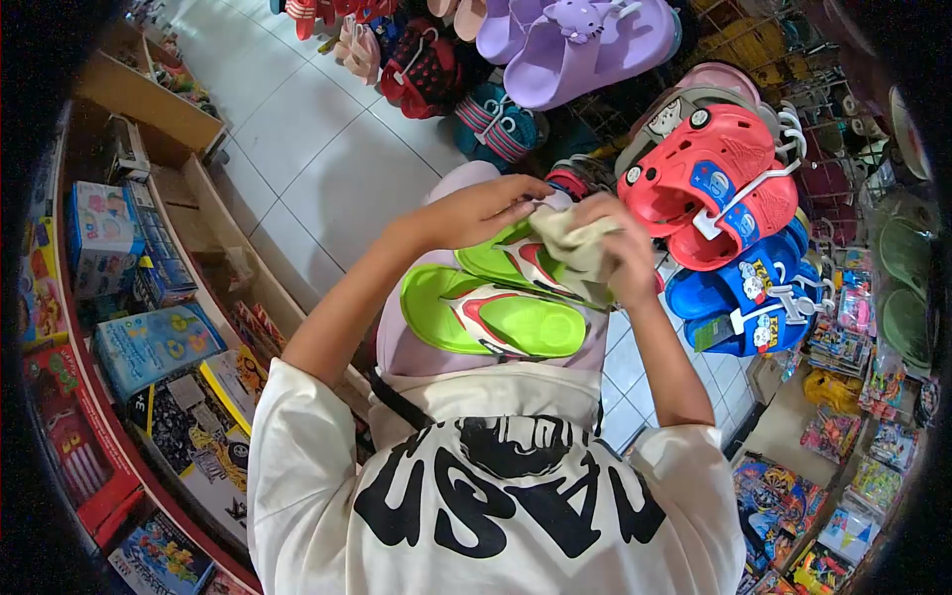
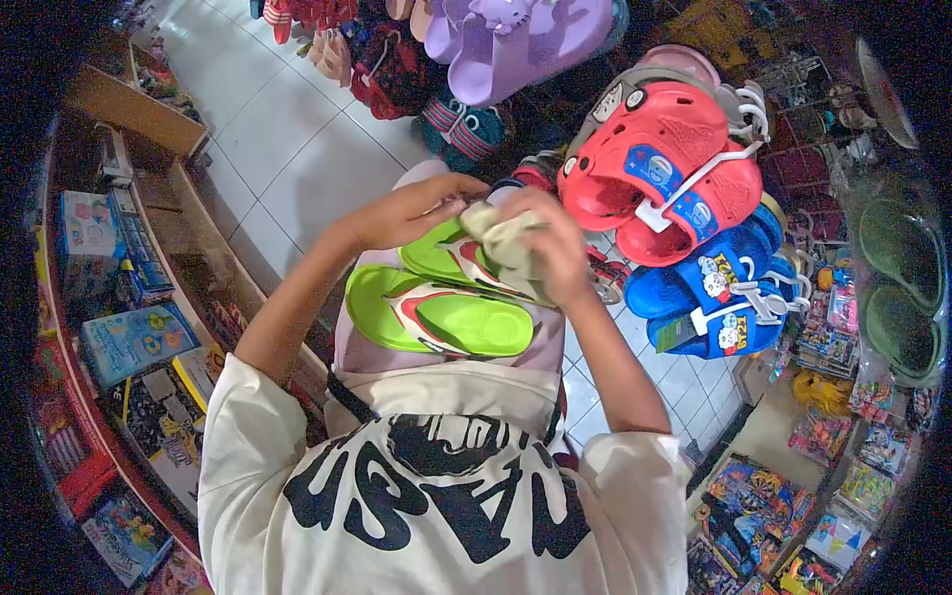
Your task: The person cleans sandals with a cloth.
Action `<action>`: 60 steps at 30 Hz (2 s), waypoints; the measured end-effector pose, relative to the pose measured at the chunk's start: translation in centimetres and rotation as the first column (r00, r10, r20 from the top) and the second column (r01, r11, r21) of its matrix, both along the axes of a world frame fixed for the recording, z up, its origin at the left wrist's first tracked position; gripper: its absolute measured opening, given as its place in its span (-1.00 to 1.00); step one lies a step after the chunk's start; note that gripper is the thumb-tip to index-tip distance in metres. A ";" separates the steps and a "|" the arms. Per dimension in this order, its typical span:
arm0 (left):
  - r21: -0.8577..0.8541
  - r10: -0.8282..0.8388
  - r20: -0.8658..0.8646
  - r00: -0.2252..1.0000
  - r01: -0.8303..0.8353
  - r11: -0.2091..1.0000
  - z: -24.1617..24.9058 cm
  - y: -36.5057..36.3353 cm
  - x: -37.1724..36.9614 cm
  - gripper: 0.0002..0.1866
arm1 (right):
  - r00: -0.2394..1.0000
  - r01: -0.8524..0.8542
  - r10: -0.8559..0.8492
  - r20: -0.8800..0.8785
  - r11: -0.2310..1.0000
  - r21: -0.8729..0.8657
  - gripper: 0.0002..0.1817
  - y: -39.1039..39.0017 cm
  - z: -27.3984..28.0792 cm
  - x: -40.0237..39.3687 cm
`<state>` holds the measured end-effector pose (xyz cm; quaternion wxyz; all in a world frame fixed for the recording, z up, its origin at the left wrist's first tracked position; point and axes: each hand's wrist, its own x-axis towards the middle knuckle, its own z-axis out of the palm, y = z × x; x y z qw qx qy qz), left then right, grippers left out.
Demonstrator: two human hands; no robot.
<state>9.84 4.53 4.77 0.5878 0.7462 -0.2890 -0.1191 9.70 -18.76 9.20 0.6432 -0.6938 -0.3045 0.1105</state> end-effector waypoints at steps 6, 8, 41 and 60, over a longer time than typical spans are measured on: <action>0.289 -0.298 0.273 0.915 0.218 0.932 0.0 -1.0 0.4 -0.61 | 0.985 0.136 -0.107 0.135 0.964 -0.228 -0.79 -2.2 2.5 -5.0; 0.362 -0.376 0.281 0.883 0.266 0.894 -0.3 -1.1 0.2 -0.71 | 0.979 0.175 -0.132 0.157 0.938 -0.298 -0.82 -2.8 3.7 -6.7; 0.218 0.047 0.137 0.989 -0.076 0.973 -4.4 2.3 -2.0 -0.89 | 0.913 0.069 0.220 0.343 0.746 -0.662 -0.68 1.7 2.9 -2.5; 0.237 0.097 0.224 0.970 -0.150 0.960 -4.0 1.8 -3.0 -0.87 | 0.812 0.154 0.445 0.378 0.461 -0.874 -0.63 -6.1 -1.1 -5.5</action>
